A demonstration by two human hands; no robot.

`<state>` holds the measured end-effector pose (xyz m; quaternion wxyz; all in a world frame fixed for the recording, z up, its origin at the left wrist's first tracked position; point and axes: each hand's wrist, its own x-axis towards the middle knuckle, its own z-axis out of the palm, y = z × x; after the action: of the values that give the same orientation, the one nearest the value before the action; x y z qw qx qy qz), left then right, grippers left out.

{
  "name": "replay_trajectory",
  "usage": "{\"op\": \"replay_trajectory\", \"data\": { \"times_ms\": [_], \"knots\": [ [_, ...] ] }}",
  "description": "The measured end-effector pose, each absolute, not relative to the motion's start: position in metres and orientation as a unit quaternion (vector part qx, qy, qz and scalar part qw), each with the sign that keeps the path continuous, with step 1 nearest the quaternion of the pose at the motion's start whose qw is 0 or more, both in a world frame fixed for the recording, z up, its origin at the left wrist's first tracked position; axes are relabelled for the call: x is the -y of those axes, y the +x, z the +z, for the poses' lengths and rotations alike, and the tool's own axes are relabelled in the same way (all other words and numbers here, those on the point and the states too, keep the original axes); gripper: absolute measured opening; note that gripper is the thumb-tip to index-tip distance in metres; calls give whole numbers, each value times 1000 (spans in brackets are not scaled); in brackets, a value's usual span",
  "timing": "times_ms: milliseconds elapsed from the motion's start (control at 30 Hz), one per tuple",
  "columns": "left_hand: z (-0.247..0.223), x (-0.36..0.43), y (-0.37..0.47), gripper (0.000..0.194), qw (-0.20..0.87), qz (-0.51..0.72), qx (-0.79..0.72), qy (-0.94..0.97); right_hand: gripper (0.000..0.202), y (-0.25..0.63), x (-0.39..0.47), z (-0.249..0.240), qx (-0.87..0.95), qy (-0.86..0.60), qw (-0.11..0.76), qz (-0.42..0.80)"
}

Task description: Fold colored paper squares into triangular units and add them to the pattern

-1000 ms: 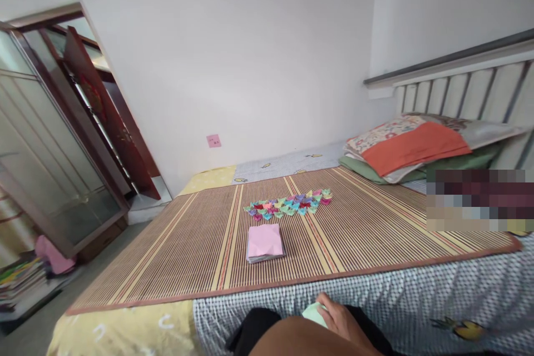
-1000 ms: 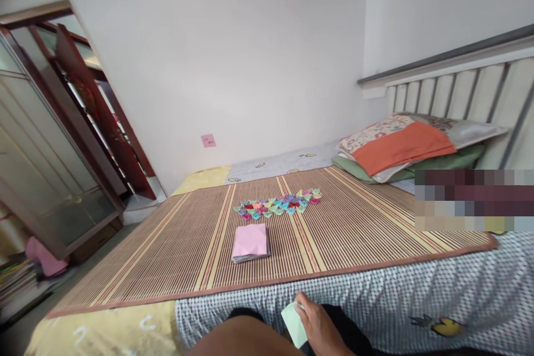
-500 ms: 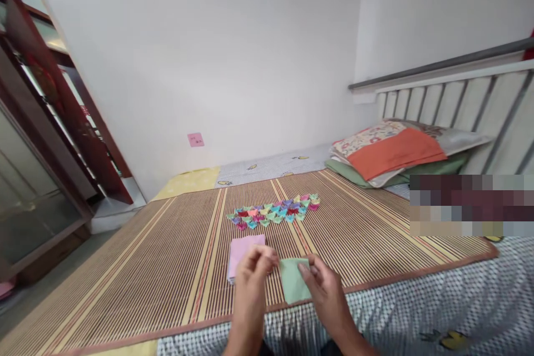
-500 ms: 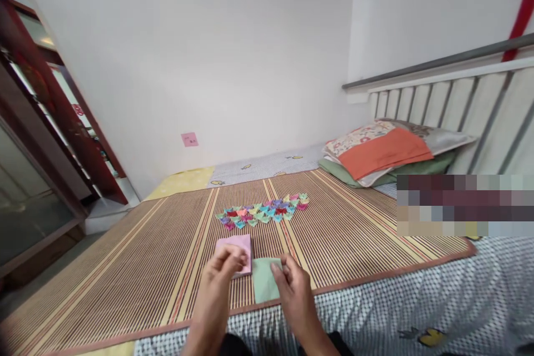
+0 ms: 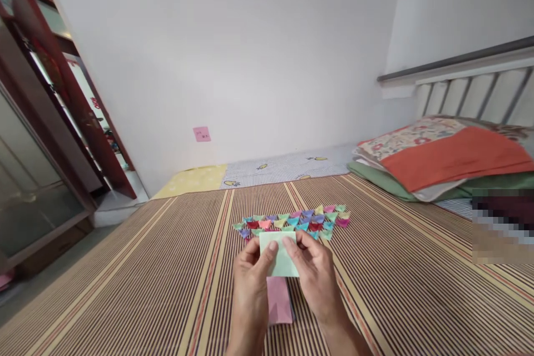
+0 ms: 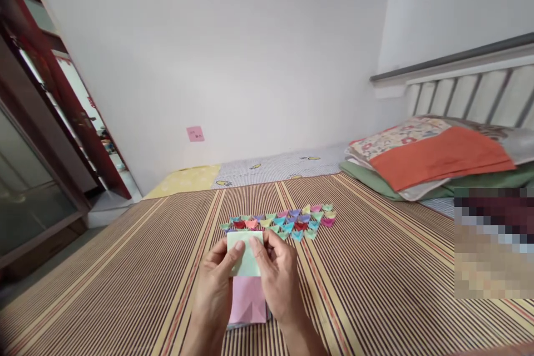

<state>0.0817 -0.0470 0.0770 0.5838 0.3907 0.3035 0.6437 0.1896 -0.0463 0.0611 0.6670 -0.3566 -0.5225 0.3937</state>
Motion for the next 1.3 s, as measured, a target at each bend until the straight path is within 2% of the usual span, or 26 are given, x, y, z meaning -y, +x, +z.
{"op": "replay_trajectory", "data": {
  "times_ms": [167,333,567,800,1100,1300],
  "knots": [
    [71,17,82,33,547,646,-329,419,40,194,22,57,557,-399,650,328],
    [58,6,84,35,552,665,-333,377,21,201,13,55,587,-405,642,282],
    [40,9,79,40,567,667,-354,329,16,207,13,49,601,-414,624,279],
    [50,16,75,30,511,663,-374,399,12,206,15,50,595,-412,650,233],
    [50,18,68,24,437,644,-397,487,13,213,24,61,658,-380,648,51],
    [51,20,68,18,430,629,-388,519,14,213,21,62,678,-365,637,38]
  ]
}}
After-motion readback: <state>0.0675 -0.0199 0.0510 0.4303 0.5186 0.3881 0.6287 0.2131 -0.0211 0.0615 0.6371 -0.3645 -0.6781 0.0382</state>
